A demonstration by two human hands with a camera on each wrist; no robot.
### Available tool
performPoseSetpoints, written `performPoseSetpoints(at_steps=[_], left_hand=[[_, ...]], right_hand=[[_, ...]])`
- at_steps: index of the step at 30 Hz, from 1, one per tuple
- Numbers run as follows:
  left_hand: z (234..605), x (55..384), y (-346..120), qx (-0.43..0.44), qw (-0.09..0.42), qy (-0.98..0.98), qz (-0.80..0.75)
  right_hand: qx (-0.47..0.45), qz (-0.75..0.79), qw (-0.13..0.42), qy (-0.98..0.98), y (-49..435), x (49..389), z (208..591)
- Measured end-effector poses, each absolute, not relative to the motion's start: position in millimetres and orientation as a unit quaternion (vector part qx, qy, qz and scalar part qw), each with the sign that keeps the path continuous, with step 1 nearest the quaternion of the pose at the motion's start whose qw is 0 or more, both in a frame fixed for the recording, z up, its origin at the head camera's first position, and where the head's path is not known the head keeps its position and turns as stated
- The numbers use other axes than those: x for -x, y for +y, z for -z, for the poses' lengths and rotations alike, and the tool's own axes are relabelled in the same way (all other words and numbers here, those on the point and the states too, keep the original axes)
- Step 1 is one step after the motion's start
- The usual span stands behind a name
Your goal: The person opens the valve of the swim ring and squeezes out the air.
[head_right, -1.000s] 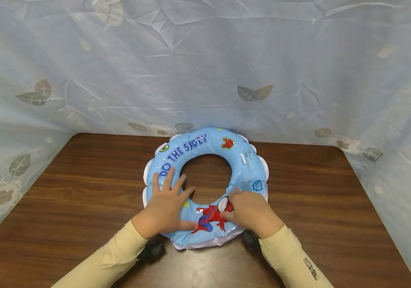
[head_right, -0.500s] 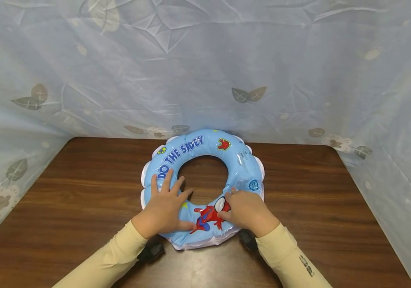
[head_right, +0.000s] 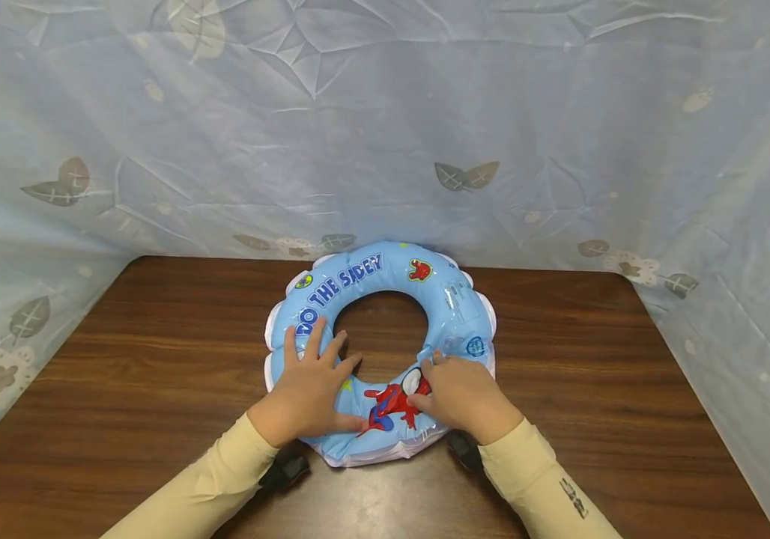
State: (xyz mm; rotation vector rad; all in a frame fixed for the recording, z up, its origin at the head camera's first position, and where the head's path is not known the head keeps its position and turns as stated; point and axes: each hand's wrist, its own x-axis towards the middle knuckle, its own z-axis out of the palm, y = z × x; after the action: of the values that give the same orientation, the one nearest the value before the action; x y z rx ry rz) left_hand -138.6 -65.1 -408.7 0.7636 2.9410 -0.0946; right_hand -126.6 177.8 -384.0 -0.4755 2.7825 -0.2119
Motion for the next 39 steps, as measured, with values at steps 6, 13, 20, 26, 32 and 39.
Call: performPoseSetpoints(at_steps=[6, 13, 20, 26, 32, 39], left_hand=[[401.5, 135.1, -63.5, -0.251, 0.048, 0.966, 0.039], [399.9, 133.7, -63.6, -0.249, 0.047, 0.966, 0.046], [400.5, 133.7, -63.6, -0.25, 0.039, 0.966, 0.047], [398.5, 131.9, -63.3, -0.248, 0.038, 0.967, 0.052], [400.3, 131.1, -63.7, -0.248, 0.032, 0.966, 0.057], [402.7, 133.5, -65.0, -0.249, 0.03, 0.967, 0.045]], right_hand=[[0.169, 0.071, 0.152, 0.971, 177.5, 125.8, 383.4], [0.174, 0.062, 0.141, 0.973, 175.6, 125.7, 384.5], [0.182, 0.035, 0.133, 0.974, 171.6, 124.4, 386.4], [0.18, 0.021, 0.128, 0.975, 169.8, 123.5, 387.7], [0.181, 0.028, 0.125, 0.975, 171.6, 123.5, 388.1], [0.174, 0.067, 0.138, 0.973, 175.1, 124.9, 384.4]])
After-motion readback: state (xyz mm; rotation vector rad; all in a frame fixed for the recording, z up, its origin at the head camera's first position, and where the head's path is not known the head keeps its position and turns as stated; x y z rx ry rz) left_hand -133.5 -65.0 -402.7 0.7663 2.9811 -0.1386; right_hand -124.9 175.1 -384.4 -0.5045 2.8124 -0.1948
